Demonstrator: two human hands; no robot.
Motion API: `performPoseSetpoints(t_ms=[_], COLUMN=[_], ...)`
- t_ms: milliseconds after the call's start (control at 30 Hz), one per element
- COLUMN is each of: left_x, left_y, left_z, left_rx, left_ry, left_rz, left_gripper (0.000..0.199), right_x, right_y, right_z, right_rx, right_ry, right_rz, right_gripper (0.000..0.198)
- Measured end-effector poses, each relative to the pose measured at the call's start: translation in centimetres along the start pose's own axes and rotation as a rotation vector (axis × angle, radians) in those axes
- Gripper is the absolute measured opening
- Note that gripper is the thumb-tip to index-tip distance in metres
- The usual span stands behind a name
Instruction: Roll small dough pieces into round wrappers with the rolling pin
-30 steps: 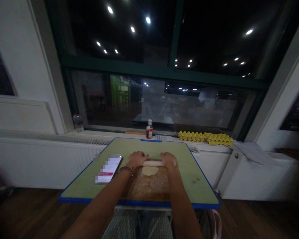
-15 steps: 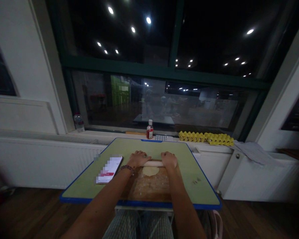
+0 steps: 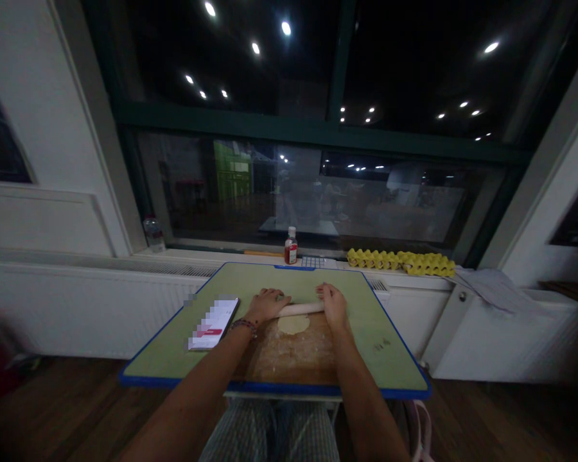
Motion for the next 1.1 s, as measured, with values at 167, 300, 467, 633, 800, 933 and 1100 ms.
performPoseSetpoints(t_ms=[167,300,467,633,800,933,1100], left_x=[-0.1,0.3,0.8,1.1,1.1,1.1,1.0], left_y=[-0.1,-0.7,-1.1,-1.2,-1.1,-0.8,-1.5], left_z=[-0.4,-0.7,-1.0,-1.1,-1.0,-0.8,-0.3], left_rx=[0.058,0.069,0.009,-0.045,-0.052,-0.075,-0.091], left_ry=[-0.043,-0.050,0.069,0.096,0.081,0.129,0.115], left_rz=[0.063,0.049,0.023,0.001,0.005,0.013,0.014], left_gripper=[0.053,0.053,0.050,0.050,0.051,0.047,0.048], right_x=[-0.1,0.5,0.9,0.7,0.4,0.8,2.7], right_y=[-0.3,-0.6,-0.8,0.6,1.4,1.1,0.7], right_z=[0.7,-0.3,-1.0,0.6,1.0,0.7,-0.1], right_rx=[-0.367,-0.394,-0.452,-0.288,0.005,0.470,1.017], right_ry=[0.073,0.006,-0.016,0.104,-0.052,-0.121,-0.178], right_rz=[0.024,0.022,0.025,-0.154,-0.250,-0.289,-0.322], right_gripper=[0.048,0.044,0.043,0.047,0.043,0.046,0.040])
Point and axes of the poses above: each hand's wrist, its own x-axis away from the middle knuckle, its own y-axis out of the palm, z = x × y, the point moved 5 cm from there along -x, towards the middle knuckle, and after that the axes turned 6 degrees about x, right-handed, at the moved point
